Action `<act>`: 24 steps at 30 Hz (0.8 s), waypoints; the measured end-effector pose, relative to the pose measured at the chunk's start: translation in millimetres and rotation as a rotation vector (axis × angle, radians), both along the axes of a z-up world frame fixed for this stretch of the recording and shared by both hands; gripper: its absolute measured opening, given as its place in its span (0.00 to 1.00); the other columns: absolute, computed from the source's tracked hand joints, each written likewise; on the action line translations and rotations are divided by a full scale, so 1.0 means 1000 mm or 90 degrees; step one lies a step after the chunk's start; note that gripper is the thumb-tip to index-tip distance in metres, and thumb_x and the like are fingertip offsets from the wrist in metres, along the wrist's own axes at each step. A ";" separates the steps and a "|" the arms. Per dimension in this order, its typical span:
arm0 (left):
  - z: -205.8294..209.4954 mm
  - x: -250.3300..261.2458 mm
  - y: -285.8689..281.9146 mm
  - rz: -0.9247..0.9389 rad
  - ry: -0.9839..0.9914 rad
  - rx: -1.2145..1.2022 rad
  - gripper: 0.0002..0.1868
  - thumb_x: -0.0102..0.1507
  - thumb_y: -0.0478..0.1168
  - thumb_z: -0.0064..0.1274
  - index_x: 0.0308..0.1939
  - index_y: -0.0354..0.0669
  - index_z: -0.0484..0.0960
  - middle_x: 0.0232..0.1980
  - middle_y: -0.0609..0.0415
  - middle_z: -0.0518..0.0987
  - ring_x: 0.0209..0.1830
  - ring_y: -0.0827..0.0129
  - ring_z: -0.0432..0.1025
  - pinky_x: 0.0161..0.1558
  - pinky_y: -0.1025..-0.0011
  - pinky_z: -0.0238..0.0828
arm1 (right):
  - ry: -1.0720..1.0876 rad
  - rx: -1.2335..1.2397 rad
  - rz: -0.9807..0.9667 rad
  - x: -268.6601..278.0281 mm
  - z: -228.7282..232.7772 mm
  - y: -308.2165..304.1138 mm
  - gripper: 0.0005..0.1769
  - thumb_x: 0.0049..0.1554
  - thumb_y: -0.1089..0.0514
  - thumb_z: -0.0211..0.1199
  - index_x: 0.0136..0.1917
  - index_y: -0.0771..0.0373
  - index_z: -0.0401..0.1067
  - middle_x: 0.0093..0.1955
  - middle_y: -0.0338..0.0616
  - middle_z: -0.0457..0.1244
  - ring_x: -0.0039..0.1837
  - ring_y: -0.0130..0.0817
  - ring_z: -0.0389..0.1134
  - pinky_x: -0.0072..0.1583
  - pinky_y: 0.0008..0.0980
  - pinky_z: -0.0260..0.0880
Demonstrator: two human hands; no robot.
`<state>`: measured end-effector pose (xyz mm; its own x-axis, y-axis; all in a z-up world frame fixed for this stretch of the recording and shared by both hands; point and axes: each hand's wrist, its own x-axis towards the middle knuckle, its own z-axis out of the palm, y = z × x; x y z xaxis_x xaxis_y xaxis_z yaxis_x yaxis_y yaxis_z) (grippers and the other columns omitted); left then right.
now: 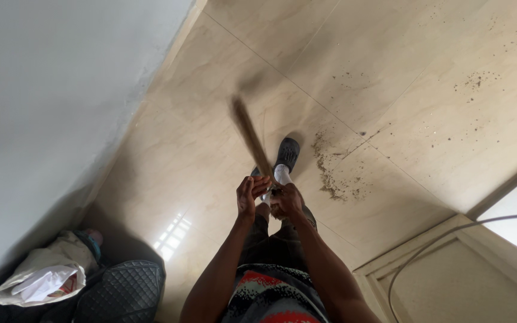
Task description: The person sweeps debris from a tiled floor using a hand broom, moving the debris into a pile.
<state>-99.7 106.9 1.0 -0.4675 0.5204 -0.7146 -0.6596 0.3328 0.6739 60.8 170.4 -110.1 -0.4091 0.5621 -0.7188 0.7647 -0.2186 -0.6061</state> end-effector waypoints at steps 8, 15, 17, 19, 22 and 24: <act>-0.003 -0.001 0.008 -0.001 0.003 0.006 0.28 0.71 0.60 0.38 0.53 0.36 0.75 0.57 0.40 0.84 0.56 0.55 0.81 0.54 0.61 0.76 | -0.209 -0.160 -0.122 -0.004 -0.018 0.041 0.36 0.41 0.57 0.77 0.64 0.46 0.79 0.46 0.46 0.71 0.44 0.39 0.74 0.46 0.37 0.76; 0.002 -0.003 0.011 -0.005 0.018 -0.017 0.29 0.70 0.61 0.39 0.53 0.37 0.76 0.56 0.41 0.84 0.55 0.56 0.81 0.53 0.61 0.77 | -0.068 -0.116 -0.332 0.040 -0.010 0.063 0.39 0.42 0.61 0.74 0.69 0.51 0.74 0.52 0.45 0.70 0.45 0.38 0.75 0.47 0.34 0.81; 0.002 -0.004 0.013 -0.002 0.017 -0.007 0.29 0.71 0.61 0.38 0.53 0.37 0.76 0.56 0.41 0.84 0.56 0.57 0.81 0.53 0.61 0.76 | -0.031 -0.105 -0.321 0.044 -0.001 0.056 0.42 0.41 0.62 0.73 0.70 0.50 0.72 0.54 0.42 0.69 0.46 0.38 0.76 0.46 0.33 0.81; 0.002 -0.004 0.015 0.000 0.017 0.004 0.30 0.71 0.61 0.38 0.54 0.37 0.76 0.57 0.42 0.84 0.56 0.57 0.80 0.53 0.61 0.75 | 0.005 -0.242 -0.357 0.034 0.004 0.047 0.40 0.43 0.58 0.74 0.71 0.52 0.75 0.48 0.59 0.72 0.43 0.46 0.71 0.41 0.41 0.72; 0.006 -0.004 0.021 -0.007 0.017 -0.010 0.30 0.71 0.61 0.38 0.54 0.36 0.75 0.56 0.42 0.84 0.56 0.56 0.81 0.53 0.62 0.75 | 0.005 -0.127 -0.175 0.010 0.010 0.043 0.42 0.40 0.56 0.74 0.69 0.47 0.74 0.52 0.46 0.74 0.48 0.37 0.76 0.50 0.32 0.77; 0.009 -0.005 0.027 -0.023 0.022 -0.011 0.30 0.71 0.61 0.38 0.55 0.36 0.75 0.57 0.42 0.84 0.56 0.57 0.80 0.54 0.63 0.74 | -0.027 -0.169 -0.149 -0.009 0.008 0.048 0.41 0.40 0.57 0.73 0.69 0.46 0.74 0.50 0.49 0.74 0.47 0.39 0.76 0.50 0.35 0.77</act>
